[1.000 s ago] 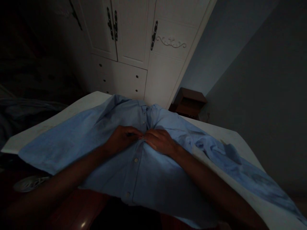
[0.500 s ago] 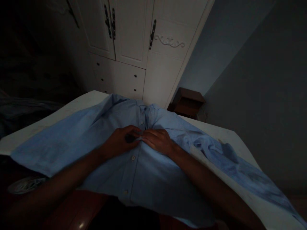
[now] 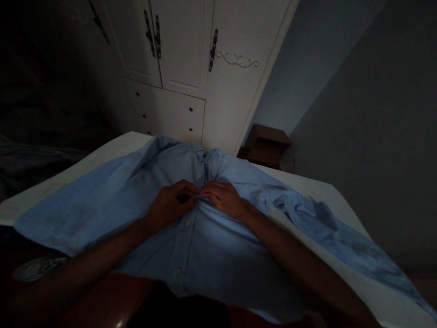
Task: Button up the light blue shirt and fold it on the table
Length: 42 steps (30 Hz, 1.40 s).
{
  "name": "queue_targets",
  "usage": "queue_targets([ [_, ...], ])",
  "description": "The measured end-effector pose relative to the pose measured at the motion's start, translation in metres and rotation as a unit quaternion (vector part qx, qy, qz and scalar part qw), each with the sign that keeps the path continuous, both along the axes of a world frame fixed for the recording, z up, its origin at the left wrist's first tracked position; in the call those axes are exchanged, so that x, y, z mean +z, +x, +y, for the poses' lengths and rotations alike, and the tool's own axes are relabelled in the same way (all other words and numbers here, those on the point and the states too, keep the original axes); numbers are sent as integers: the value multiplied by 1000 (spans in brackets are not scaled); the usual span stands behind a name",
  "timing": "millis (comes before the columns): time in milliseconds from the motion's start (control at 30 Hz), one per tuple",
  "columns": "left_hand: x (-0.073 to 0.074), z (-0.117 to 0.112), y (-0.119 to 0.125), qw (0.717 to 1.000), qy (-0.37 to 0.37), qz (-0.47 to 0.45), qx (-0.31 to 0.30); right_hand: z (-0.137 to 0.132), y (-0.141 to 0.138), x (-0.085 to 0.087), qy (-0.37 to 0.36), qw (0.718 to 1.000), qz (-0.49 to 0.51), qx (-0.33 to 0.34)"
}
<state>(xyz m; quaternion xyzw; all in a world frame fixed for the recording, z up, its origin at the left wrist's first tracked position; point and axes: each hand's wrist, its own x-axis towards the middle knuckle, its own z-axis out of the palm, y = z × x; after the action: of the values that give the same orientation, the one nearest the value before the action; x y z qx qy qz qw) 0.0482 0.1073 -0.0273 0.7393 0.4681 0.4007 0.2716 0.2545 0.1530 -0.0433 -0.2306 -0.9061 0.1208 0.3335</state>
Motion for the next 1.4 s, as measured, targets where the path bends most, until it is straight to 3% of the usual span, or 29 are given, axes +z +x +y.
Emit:
queue_targets([
  [267, -1, -2, 0, 998, 48, 43, -1, -3, -1, 0, -14, 999, 43, -6],
  [400, -3, -3, 0, 994, 85, 67, 12, -6, -2, 6, -16, 994, 98, -53],
  [467, -4, -3, 0, 992, 105, 63, 19, -8, -3, 12, -59, 984, 127, -106],
  [500, -4, -3, 0, 991, 115, 59, 22, -9, -4, 16, -113, 977, 127, -128],
  [567, -4, -4, 0, 990, 129, 50, 30, -11, -5, 23, -289, 942, 93, -141],
  [667, -5, -4, 0, 988, 144, 40, 44, -14, -7, 31, -542, 831, 66, -103],
  [767, -6, -4, 0, 987, 147, 42, 42, -16, -10, 34, -634, 757, 130, -92],
  [867, -5, -5, 0, 989, 135, 45, 39, -17, -14, 34, -665, 723, 160, -97],
  [1167, 0, -5, -1, 995, 87, 44, 35, -14, -16, 30, -686, 702, 170, -85],
  [1400, 6, -4, 0, 996, 79, -6, 52, -15, -17, 27, -662, 725, 169, -80],
])
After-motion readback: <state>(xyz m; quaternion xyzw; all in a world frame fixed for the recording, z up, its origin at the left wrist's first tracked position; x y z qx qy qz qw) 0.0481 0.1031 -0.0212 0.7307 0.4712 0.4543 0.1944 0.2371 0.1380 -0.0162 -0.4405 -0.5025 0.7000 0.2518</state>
